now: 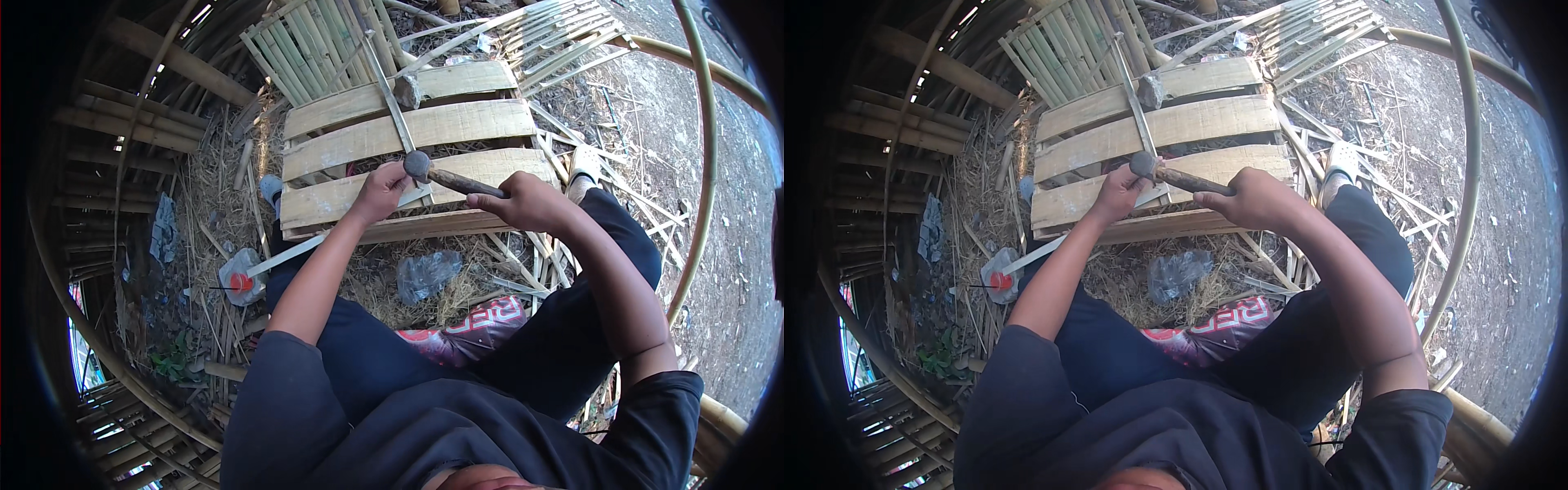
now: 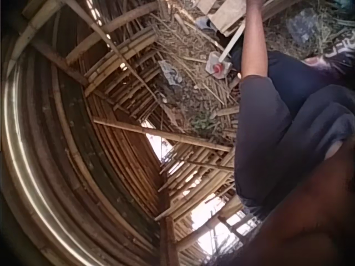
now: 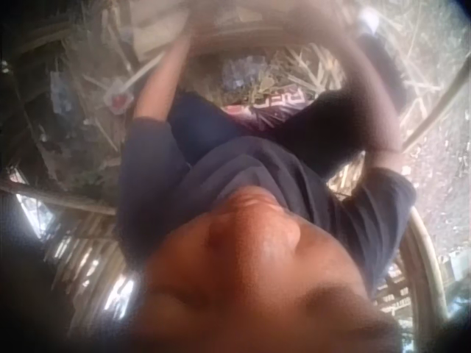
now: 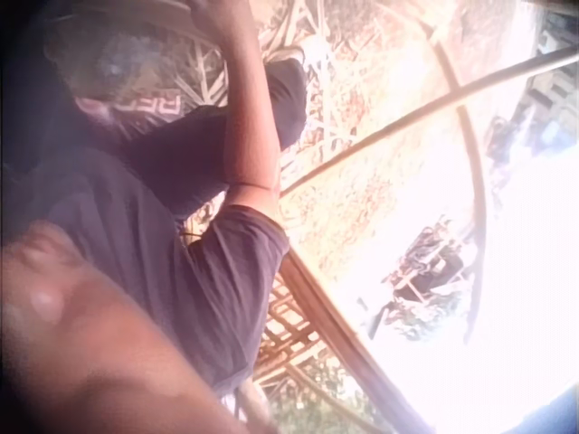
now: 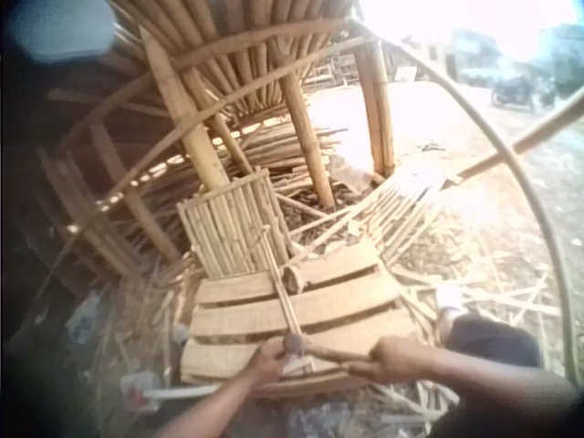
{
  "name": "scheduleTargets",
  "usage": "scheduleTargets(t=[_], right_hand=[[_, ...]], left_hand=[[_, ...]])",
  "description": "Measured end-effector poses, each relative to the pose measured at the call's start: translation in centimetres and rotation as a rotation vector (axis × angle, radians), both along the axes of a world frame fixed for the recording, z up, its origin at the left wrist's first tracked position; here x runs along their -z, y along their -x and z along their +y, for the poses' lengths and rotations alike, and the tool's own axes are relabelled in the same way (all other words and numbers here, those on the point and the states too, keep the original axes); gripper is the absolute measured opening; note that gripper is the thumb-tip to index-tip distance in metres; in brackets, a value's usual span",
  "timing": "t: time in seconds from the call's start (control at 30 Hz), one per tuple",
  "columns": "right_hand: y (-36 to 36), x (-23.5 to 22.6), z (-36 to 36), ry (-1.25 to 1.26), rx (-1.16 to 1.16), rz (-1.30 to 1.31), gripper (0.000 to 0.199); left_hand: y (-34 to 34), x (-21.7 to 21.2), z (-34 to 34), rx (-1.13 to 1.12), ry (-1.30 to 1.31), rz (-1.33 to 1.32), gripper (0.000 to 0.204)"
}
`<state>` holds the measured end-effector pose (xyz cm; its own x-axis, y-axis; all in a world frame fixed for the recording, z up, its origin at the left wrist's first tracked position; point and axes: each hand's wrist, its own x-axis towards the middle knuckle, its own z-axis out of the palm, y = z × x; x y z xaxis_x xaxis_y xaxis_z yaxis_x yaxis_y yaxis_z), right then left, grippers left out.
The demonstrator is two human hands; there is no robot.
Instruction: The person aligns bamboo strips on a wooden crate and drives nails into the joints using a hammer to assemble a frame.
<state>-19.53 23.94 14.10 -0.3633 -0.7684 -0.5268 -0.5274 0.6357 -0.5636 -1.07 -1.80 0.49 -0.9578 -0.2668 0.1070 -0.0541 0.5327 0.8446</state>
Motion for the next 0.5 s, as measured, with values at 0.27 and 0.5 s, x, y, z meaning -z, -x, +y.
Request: scheduleTargets(t=[0.27, 0.5], right_hand=[[-0.7, 1.3, -0.1, 0.053, 0.012, 0.008, 0.083], [-1.9, 0.0, -0.7, 0.002, -0.019, 0.0, 0.083]], left_hand=[[0.9, 0.2, 0.5, -0.115, 0.604, -0.09, 0.061], [1.2, -0.8, 1.4, -0.051, 0.773, -0.265, 0.069]])
